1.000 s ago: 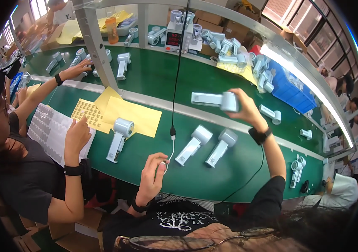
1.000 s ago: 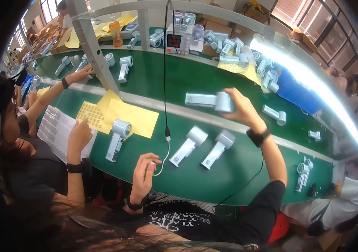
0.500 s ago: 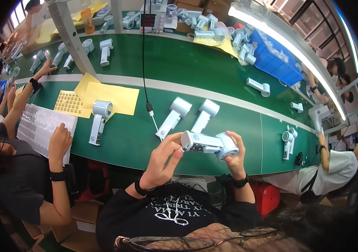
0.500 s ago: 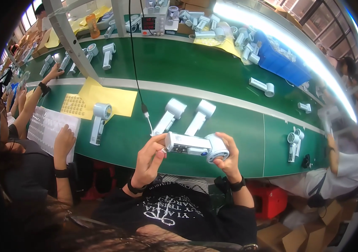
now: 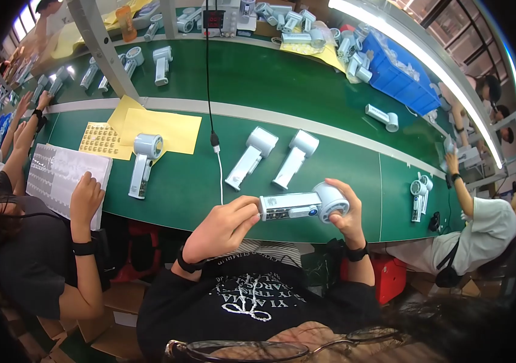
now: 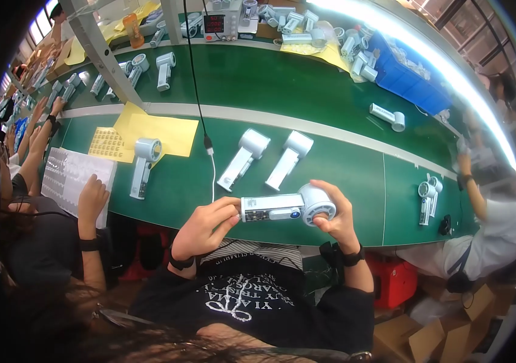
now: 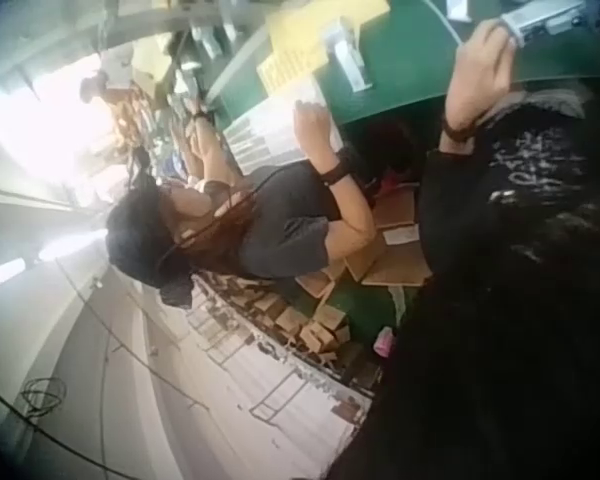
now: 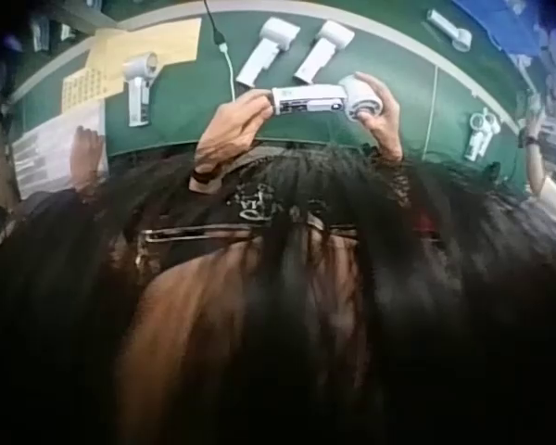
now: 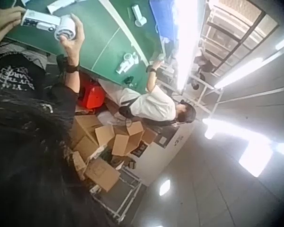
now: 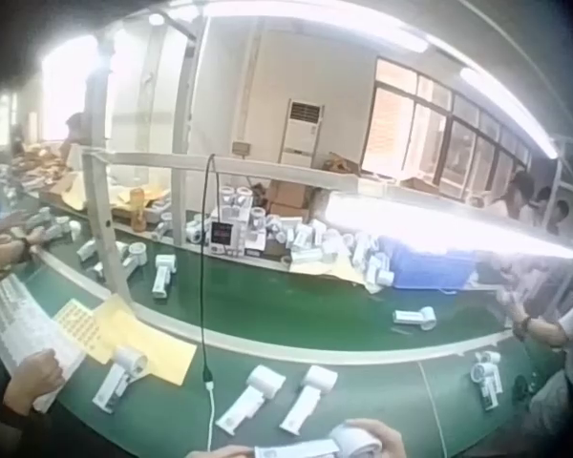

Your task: Inspecting and organizing handheld portable fans on a factory production line.

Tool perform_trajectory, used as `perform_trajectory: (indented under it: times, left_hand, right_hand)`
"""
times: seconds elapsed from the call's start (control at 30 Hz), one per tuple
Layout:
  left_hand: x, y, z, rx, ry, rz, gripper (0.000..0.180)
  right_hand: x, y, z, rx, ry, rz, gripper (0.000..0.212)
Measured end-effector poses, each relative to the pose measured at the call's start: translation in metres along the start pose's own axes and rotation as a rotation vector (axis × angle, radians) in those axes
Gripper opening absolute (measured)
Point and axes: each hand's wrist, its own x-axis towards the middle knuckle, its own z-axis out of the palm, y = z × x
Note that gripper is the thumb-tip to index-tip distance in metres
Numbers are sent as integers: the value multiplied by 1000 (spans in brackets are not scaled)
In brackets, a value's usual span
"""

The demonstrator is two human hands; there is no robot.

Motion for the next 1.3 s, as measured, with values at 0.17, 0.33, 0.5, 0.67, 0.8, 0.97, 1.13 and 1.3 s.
perform_trajectory:
  times: [0.17, 0.33, 0.5, 0.67, 0.8, 0.97, 1.13, 1.3]
  left_hand:
    - [-3, -1, 0, 5, -9, -19, 6]
    - [-5, -11, 5, 16, -27, -41, 6]
    - [-6, -20, 8, -33, 59, -68, 6]
    - [-9, -25, 8, -108, -23, -132, 9]
    - [-13, -33, 11, -190, 11, -173, 16]
    - [-13, -29, 6, -189, 35, -181, 23]
    - [-12, -29, 8, -163, 87, -186, 29]
    - [-12, -30, 11, -173, 117, -175, 27]
  right_hand:
    - [9, -16, 2, -115, -40, 0, 82]
    - [19, -20, -1, -198, -122, -35, 69]
    - [18, -14, 11, -157, -102, 35, 67]
    - [17, -1, 22, -109, -66, 33, 84]
    - [18, 8, 22, -95, -39, -144, 92]
    - [17, 2, 21, -184, -203, -204, 100]
    - [16, -1, 22, -237, -190, -226, 99]
    - [20, -7, 25, -223, -177, -302, 93]
